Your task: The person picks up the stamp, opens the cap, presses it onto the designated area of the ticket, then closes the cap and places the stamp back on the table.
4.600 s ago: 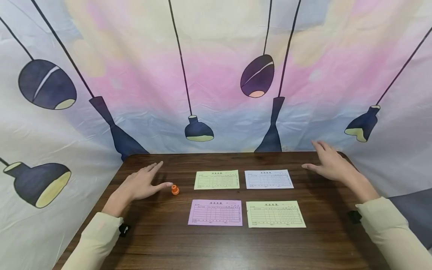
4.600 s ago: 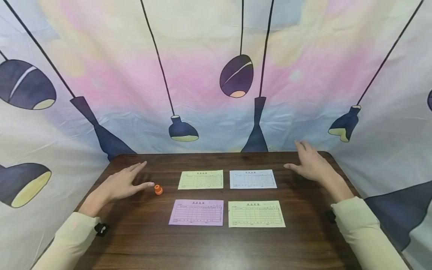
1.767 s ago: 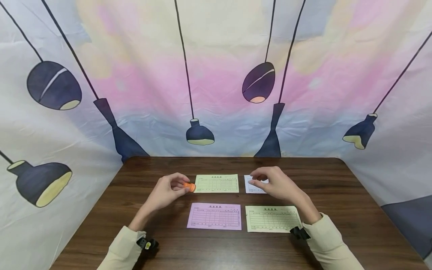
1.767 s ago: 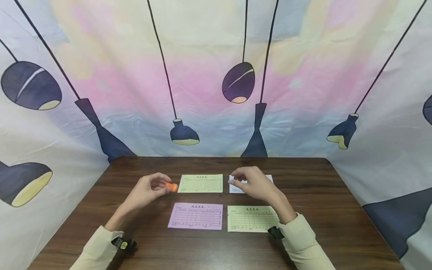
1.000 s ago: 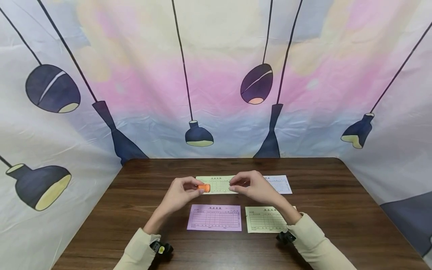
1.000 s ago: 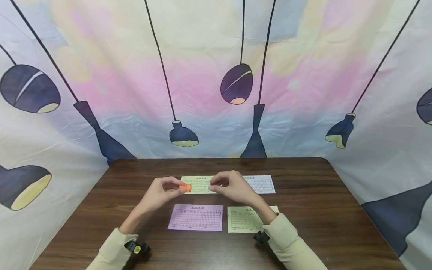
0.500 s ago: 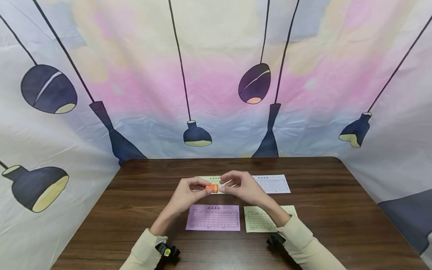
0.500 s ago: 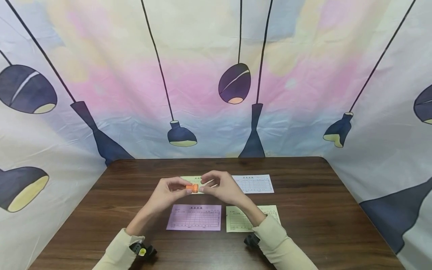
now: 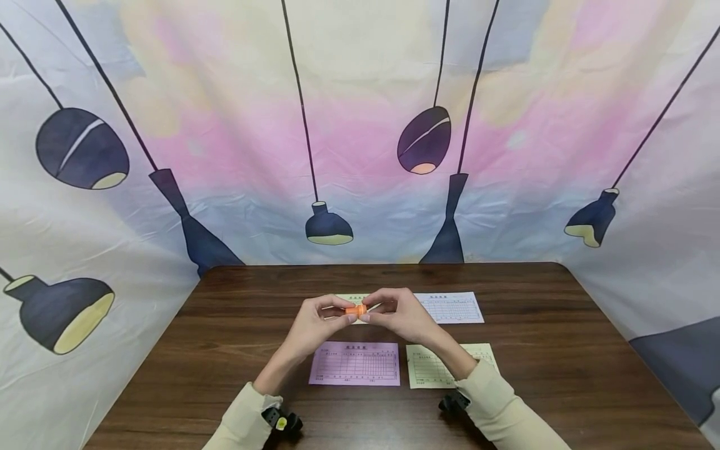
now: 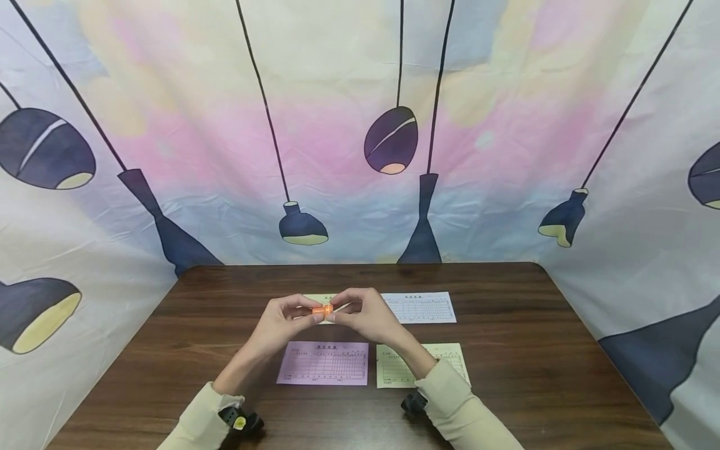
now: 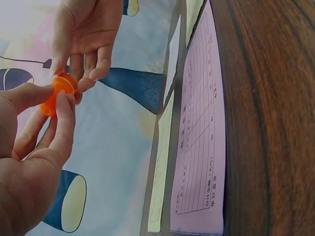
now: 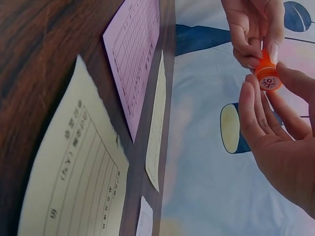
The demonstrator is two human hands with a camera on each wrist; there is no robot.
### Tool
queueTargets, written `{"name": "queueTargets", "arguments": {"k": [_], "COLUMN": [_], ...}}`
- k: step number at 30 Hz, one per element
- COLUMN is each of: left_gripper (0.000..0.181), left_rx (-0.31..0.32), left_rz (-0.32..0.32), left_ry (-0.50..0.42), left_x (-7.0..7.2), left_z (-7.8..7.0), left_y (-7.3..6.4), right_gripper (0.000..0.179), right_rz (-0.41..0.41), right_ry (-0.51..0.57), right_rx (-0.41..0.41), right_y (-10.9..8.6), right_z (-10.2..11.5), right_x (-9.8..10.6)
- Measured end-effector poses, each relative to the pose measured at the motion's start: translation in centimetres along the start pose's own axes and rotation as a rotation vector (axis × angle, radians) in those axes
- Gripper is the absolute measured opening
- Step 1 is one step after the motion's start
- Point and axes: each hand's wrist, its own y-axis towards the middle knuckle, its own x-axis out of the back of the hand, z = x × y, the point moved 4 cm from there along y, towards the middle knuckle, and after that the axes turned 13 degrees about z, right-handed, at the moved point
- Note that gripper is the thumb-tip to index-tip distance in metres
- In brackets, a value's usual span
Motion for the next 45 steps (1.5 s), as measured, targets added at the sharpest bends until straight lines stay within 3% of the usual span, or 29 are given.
{"name": "queueTargets", "arguments": {"k": [10, 19, 27, 36, 45], "left_gripper": [0.024, 0.028, 0.029, 0.027, 0.025], "left_rx": [-0.033, -0.045, -0.069, -0.052, -0.037], "left_rz": [-0.02, -0.033, -0.023, 0.013, 0.008], "left_ry": [0.051, 0.001, -0.001, 0.017, 0.039], "left_x": [-0.06, -0.22, -0.31, -0.39, -0.3], "left_z": [-0.32, -0.26, -0.21, -0.11, 0.13], "left_y": [-0.1, -0.21, -0.27, -0.25, -0.45], "right_gripper": [0.025, 0.026, 0.024, 0.024, 0.025], "right_rz": [-0.021, 0.009, -0.009, -0.001, 0.011], "right_ry": [0.054, 0.074, 0.009, 0.014, 0.01], "right_rx": [0.014, 0.041, 0.06, 0.028, 0.042], "right_y": [0.25, 0.5, 0.34, 0.05, 0.07], "right_z": [-0.12, 0.43, 0.65, 0.62, 0.14], "right_x": [0.08, -0.53, -0.64, -0.48, -0.43]}}
